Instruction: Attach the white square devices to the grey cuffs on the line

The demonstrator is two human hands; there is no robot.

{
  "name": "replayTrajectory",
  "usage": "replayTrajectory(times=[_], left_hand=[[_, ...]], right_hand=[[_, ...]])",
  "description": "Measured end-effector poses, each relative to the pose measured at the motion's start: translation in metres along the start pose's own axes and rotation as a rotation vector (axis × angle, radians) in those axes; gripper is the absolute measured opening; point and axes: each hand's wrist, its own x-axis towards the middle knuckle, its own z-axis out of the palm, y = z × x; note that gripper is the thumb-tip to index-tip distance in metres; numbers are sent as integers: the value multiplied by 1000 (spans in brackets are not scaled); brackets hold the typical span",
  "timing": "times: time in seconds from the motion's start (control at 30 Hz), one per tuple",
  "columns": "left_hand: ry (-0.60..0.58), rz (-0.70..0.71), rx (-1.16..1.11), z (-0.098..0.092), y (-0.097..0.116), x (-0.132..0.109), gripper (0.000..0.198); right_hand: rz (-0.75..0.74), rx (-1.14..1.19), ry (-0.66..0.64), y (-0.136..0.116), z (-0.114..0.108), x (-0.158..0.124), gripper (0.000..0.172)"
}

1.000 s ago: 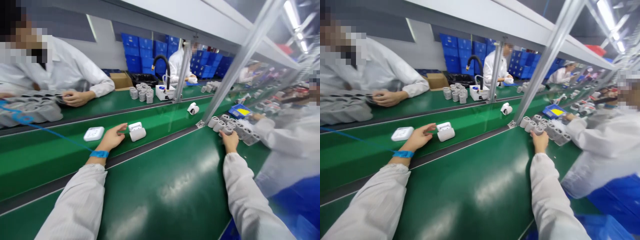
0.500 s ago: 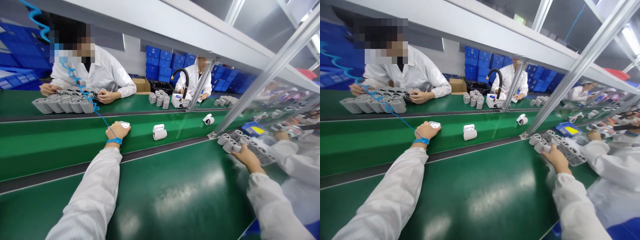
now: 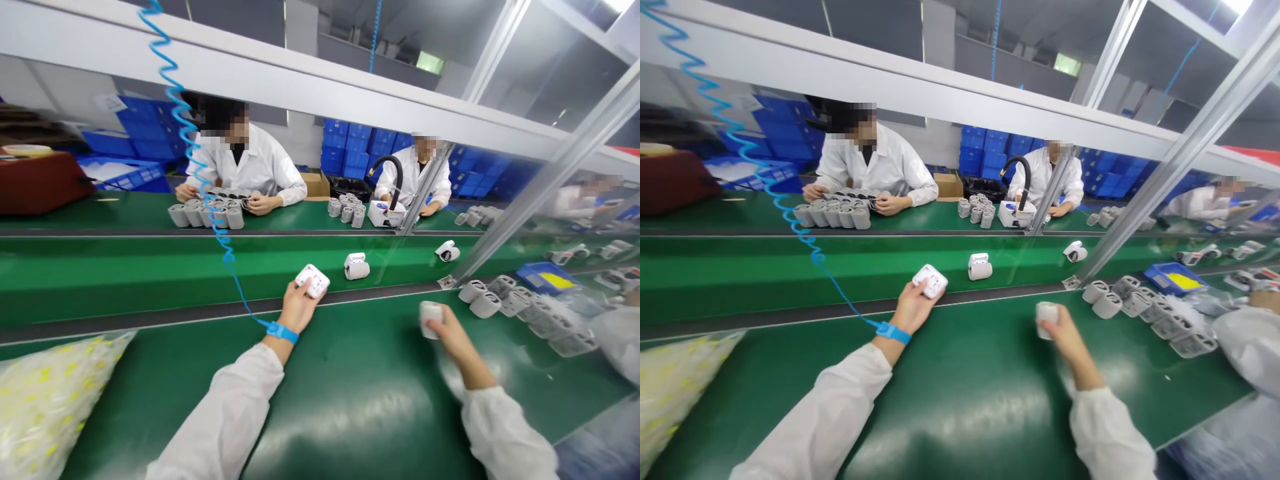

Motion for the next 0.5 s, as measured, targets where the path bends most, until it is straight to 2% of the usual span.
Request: replayTrajectory(times=[0.03, 0.1, 0.13, 0.2, 0.3, 0.4, 0.5], left_hand=[[1, -32, -95, 0, -7, -14, 33], [14, -57, -158, 0, -19, -39, 38], [13, -53, -138, 0, -25, -48, 41], [-32, -21, -49, 0, -33, -62, 48], [-164, 66, 155, -1, -38, -72, 59], [-270, 115, 316, -1, -35, -75, 56], [-329, 145, 377, -3, -32, -77, 54]], right_hand=[[15, 210, -159, -11, 34, -13, 57], [49, 530, -396, -33, 92, -37, 60], [72, 643, -488, -41, 113, -47, 61], [132, 778, -614, -50, 139, -61, 59], [211, 834, -683, -47, 147, -68, 54], [225, 824, -668, -38, 141, -65, 54], [223, 806, -658, -35, 137, -62, 52]])
